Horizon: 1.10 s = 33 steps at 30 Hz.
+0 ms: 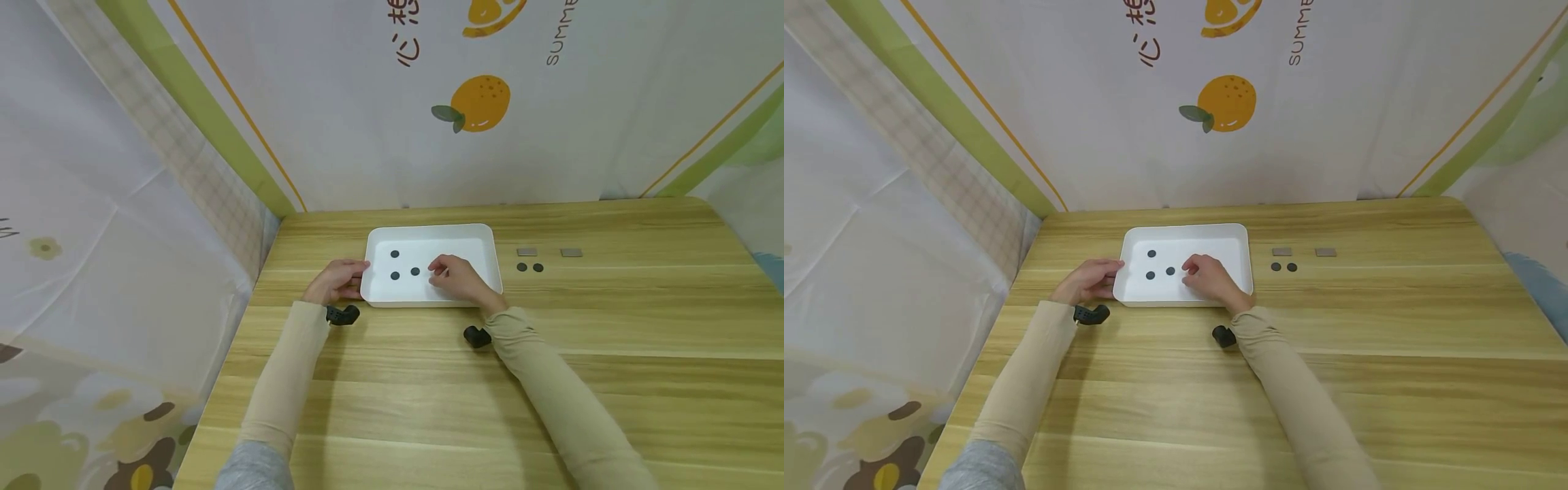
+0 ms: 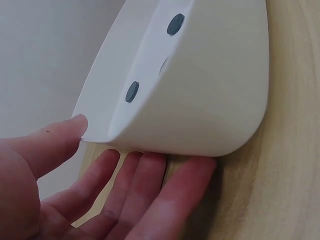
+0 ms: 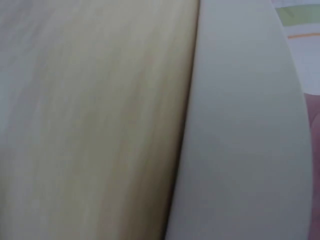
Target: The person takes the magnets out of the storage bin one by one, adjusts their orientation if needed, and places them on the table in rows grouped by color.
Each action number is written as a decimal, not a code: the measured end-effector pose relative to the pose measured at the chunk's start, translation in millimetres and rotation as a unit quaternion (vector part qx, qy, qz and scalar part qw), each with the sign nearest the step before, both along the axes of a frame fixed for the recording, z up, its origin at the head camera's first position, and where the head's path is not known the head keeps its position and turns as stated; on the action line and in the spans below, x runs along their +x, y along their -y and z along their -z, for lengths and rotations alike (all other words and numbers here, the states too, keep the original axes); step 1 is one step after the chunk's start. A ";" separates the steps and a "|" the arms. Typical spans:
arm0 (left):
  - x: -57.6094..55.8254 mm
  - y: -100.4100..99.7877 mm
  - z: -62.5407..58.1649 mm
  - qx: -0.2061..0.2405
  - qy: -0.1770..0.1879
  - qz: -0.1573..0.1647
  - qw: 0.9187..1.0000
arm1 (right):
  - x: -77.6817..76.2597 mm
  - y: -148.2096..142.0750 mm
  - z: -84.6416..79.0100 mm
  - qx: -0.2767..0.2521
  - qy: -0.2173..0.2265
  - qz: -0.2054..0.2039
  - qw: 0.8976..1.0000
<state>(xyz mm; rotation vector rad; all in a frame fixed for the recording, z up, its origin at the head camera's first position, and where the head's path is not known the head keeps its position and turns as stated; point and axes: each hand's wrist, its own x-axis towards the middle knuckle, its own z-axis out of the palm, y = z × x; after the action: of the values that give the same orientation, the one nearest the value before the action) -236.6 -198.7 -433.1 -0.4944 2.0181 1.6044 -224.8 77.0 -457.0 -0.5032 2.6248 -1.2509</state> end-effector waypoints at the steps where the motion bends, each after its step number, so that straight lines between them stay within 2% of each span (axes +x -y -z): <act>1: -0.2 0.1 0.5 0.000 0.000 0.000 1.000 | -1.0 2.8 1.3 0.006 -0.003 -0.003 1.000; 10: -2.8 1.6 3.6 0.000 0.000 -0.002 1.000 | -10.2 20.6 4.6 0.076 -0.039 -0.037 0.996; 18: -2.0 0.7 3.7 -0.003 -0.004 -0.003 1.000 | -11.2 28.3 1.8 0.146 -0.026 -0.046 0.988; 25: -1.8 0.2 3.6 -0.007 -0.005 -0.004 1.000 | -10.8 30.6 -0.4 0.156 -0.004 -0.049 0.987; 33: -1.2 -0.3 3.1 -0.001 -0.005 -0.008 1.000 | -10.4 28.1 0.6 0.156 -0.021 -0.046 0.986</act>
<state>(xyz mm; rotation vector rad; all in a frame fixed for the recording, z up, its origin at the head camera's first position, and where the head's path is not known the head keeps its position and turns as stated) -237.7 -198.4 -436.2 -0.5063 2.0285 1.6176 -235.2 48.8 -457.6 -0.5889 2.7259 -0.7885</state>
